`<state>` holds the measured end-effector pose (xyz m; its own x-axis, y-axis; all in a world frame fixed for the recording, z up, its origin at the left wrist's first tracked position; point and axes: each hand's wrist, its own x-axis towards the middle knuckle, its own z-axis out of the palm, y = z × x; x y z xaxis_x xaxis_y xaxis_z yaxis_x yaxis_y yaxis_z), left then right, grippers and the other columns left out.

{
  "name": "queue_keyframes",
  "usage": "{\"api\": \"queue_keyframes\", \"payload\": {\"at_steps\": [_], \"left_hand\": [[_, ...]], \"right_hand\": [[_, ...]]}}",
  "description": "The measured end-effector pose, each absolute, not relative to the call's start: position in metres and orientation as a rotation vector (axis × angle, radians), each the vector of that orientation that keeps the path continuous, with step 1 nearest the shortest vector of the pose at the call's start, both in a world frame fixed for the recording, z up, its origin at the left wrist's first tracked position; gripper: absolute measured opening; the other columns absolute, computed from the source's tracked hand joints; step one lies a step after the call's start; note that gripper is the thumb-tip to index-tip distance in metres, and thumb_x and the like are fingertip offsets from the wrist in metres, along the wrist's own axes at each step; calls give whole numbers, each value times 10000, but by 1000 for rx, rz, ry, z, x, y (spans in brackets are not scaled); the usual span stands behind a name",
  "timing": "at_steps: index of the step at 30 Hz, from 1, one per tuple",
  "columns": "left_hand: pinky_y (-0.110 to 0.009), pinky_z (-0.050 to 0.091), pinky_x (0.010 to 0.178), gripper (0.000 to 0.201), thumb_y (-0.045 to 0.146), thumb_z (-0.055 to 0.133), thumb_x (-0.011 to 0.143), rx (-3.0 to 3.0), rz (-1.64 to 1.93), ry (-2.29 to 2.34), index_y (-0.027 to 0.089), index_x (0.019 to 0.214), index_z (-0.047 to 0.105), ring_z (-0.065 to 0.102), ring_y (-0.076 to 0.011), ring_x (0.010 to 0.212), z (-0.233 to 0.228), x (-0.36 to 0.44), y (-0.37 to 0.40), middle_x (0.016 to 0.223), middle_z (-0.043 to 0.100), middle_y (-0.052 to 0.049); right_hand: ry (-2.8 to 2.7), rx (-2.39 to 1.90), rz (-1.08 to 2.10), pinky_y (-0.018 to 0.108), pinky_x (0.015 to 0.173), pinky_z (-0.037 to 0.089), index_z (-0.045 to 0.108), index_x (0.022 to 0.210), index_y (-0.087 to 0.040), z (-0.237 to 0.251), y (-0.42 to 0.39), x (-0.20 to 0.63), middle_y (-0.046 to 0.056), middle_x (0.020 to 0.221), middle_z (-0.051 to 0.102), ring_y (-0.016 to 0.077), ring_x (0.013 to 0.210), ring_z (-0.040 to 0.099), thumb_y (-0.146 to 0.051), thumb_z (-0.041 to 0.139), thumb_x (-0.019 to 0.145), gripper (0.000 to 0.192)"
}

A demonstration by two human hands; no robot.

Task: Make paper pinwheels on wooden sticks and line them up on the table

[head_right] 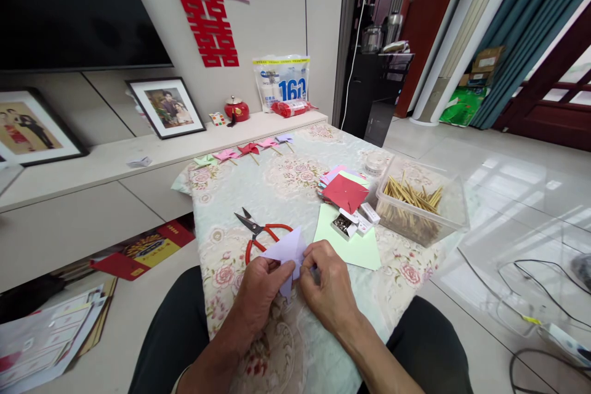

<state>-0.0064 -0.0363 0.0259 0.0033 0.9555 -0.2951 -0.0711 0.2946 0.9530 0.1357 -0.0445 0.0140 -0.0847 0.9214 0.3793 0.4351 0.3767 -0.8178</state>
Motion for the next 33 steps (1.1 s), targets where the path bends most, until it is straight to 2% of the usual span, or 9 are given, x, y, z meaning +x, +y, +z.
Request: {"api": "queue_keyframes", "payload": {"at_steps": [7,9,10,12,14,18,21,28,33], "left_hand": [[-238,369,524,133,279,672,641,910,1037,1271,152,621,639,501,-125,526,24,-8,-36,568,604,10],[-232,376,522,119,262,678,628,893,1019,1253,146,655,670,509,-125,529,28,-12,-34,583,626,8],[-234,391,530,122,255,680,623,892,993,1225,144,672,685,525,-132,539,30,-15,-33,596,642,2],[-244,432,568,124,236,678,615,910,920,1137,146,695,706,571,-154,573,35,-23,-29,625,675,-13],[-255,456,592,114,204,675,599,958,833,1057,150,690,715,599,-172,593,40,-31,-24,637,689,-23],[-251,430,567,82,163,655,580,1108,672,1029,166,641,710,596,-186,601,45,-41,-16,626,682,-21],[-239,396,553,148,142,597,580,1244,607,1041,177,659,718,578,-178,603,45,-43,-11,633,677,-9],[-240,263,482,129,162,550,612,1585,529,1138,178,644,674,435,-130,519,43,-38,-6,572,585,25],[-264,178,459,57,163,577,573,1666,539,1237,197,528,586,332,-119,475,48,-34,-7,477,457,49]], "right_hand": [[-1700,-1190,673,321,745,472,569,716,-199,16,-46,136,59,888,627,200,851,610,-125,551,817,127],[-1663,-1193,654,332,747,472,632,830,-201,16,-45,139,61,911,633,206,854,599,-180,587,848,52],[-1621,-1204,647,343,762,474,657,926,-204,16,-45,141,66,944,639,213,872,596,-218,609,859,84],[-1498,-1222,705,372,813,482,644,1152,-216,15,-42,147,83,1050,647,232,941,598,-294,649,860,302],[-1355,-1185,917,388,835,492,567,1316,-224,14,-39,151,91,1113,643,239,973,611,-356,693,832,517],[-1173,-996,1463,313,663,471,422,1468,-213,18,-37,152,15,870,631,184,756,618,-399,749,767,796],[-1160,-973,1617,271,592,411,386,1497,-212,21,-40,147,-30,759,595,162,671,576,-370,784,724,883],[-1168,-1075,1530,246,551,381,298,1534,-188,14,-40,137,-43,745,596,137,602,525,-259,757,713,944],[-1340,-1197,1267,239,486,377,371,1519,-216,13,-41,138,-22,743,616,145,560,517,-245,707,740,849]]}}
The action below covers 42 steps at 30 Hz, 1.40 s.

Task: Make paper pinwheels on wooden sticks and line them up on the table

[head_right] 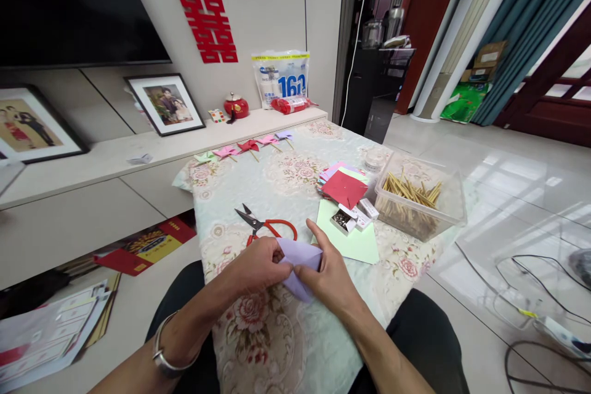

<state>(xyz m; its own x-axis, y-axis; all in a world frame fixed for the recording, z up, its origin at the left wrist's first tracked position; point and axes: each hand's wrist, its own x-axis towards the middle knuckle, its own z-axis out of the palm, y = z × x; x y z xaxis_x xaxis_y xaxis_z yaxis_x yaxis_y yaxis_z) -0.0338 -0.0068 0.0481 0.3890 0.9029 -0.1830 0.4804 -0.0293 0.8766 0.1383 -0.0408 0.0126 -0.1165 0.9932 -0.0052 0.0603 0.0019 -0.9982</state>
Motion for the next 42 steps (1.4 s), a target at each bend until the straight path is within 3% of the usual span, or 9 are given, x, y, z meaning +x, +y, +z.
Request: {"api": "queue_keyframes", "payload": {"at_steps": [9,16,19,22,25,35,42], "left_hand": [[-263,176,458,61,152,539,551,1718,514,1250,190,516,571,349,-120,487,50,-29,-6,479,433,51],[-244,257,493,15,187,602,610,1487,550,1161,185,619,591,436,-121,527,47,-28,-4,556,531,38],[-233,330,530,177,287,711,646,1206,633,1114,168,757,642,485,-118,552,48,-31,-7,610,584,32],[-251,441,636,398,408,775,680,943,763,1009,144,968,698,587,-143,695,47,-33,-19,793,677,-22],[-266,479,704,487,395,840,652,747,925,901,132,1036,695,632,-168,788,40,-24,-35,908,722,-68],[-290,507,717,290,272,851,615,536,1259,1029,133,848,746,671,-196,730,21,19,-50,793,764,-59],[-330,523,859,316,285,870,612,420,1272,939,127,876,795,719,-238,835,19,20,-57,846,791,-84]], "right_hand": [[-1465,-1342,1094,248,531,395,357,1537,-209,12,-43,137,-9,812,630,149,608,517,-174,619,705,873],[-1268,-1271,1235,225,477,328,332,1539,-187,18,-43,136,-52,699,559,113,524,453,-184,623,680,907],[-1128,-1205,1305,221,469,316,312,1540,-182,21,-42,136,-60,685,562,104,498,440,-201,666,665,944],[-1006,-1177,1299,232,501,380,314,1532,-166,23,-41,135,-38,726,623,119,532,500,-222,712,650,969],[-924,-1148,1271,235,517,421,341,1517,-157,24,-42,133,-15,763,673,125,547,535,-221,739,653,954],[-912,-1144,1125,260,584,527,454,1469,-170,23,-49,127,92,1159,718,155,657,628,-271,789,674,869],[-927,-1136,1130,261,639,553,440,1466,-144,24,-49,125,97,1149,738,162,713,657,-275,779,687,860]]}}
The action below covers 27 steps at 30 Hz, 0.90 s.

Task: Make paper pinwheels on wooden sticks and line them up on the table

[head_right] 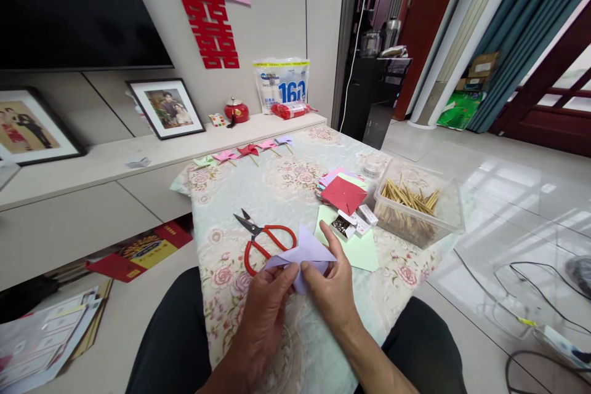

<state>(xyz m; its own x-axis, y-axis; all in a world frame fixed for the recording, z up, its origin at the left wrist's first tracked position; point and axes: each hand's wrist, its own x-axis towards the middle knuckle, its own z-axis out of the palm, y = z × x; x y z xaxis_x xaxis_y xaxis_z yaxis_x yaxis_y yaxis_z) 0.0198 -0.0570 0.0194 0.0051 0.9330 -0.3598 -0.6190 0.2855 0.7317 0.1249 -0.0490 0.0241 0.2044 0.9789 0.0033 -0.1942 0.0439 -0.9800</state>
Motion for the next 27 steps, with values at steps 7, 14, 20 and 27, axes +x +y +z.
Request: {"api": "queue_keyframes", "payload": {"at_steps": [7,14,20,27], "left_hand": [[-346,540,769,260,289,841,620,451,1272,981,113,806,793,717,-259,761,27,22,-55,771,784,-94],[-278,493,603,249,321,825,609,480,1245,1055,119,744,769,677,-216,648,34,-1,-41,667,750,-71],[-244,468,577,208,308,830,613,471,1282,997,139,710,759,620,-167,617,40,-12,-34,649,719,-33],[-232,441,564,167,289,814,642,500,1241,898,149,668,726,555,-136,580,40,-8,-37,589,652,1]], "right_hand": [[-994,-1127,1139,262,606,537,445,1463,-167,18,-48,128,75,1044,748,166,689,649,-318,778,740,810],[-1187,-1010,882,366,783,547,477,1424,-231,5,-45,140,99,1131,653,227,938,653,-318,659,893,568],[-1778,-923,123,365,735,479,649,1104,-212,13,-51,146,77,943,611,222,877,570,-12,546,893,309],[-2043,-856,-94,387,729,426,662,1036,-143,15,-53,141,116,978,623,237,871,531,19,524,891,258]]}}
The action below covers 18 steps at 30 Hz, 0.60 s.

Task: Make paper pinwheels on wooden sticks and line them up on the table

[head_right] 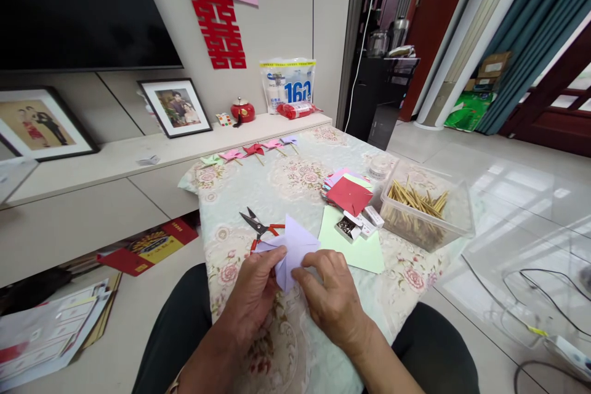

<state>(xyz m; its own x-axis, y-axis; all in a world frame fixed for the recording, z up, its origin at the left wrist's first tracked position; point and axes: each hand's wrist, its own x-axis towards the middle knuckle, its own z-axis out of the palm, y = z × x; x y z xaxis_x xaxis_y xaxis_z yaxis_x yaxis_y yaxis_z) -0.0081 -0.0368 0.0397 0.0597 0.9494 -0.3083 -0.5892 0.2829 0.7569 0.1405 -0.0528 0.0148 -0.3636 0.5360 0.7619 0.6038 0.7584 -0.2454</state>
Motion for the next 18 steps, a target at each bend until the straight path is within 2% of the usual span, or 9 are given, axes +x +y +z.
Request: {"api": "queue_keyframes", "payload": {"at_steps": [8,13,18], "left_hand": [[-219,369,501,186,268,802,576,495,1189,1067,156,558,655,476,-108,514,36,-4,-41,514,586,18],[-248,424,550,175,289,785,603,586,1176,1155,141,651,706,552,-142,542,25,-4,-42,561,637,-10],[-251,424,544,184,300,769,619,663,1157,1216,131,649,703,549,-135,525,17,-4,-42,578,638,-15]], "right_hand": [[-2057,-938,72,360,678,383,657,983,-161,23,-54,143,83,862,619,212,773,515,-62,526,923,176],[-2002,-1037,188,360,677,377,647,943,-188,20,-55,144,51,777,642,209,741,534,-129,527,951,134],[-1865,-1115,488,331,670,392,651,839,-203,23,-53,145,16,712,619,183,696,555,-219,574,966,149]]}}
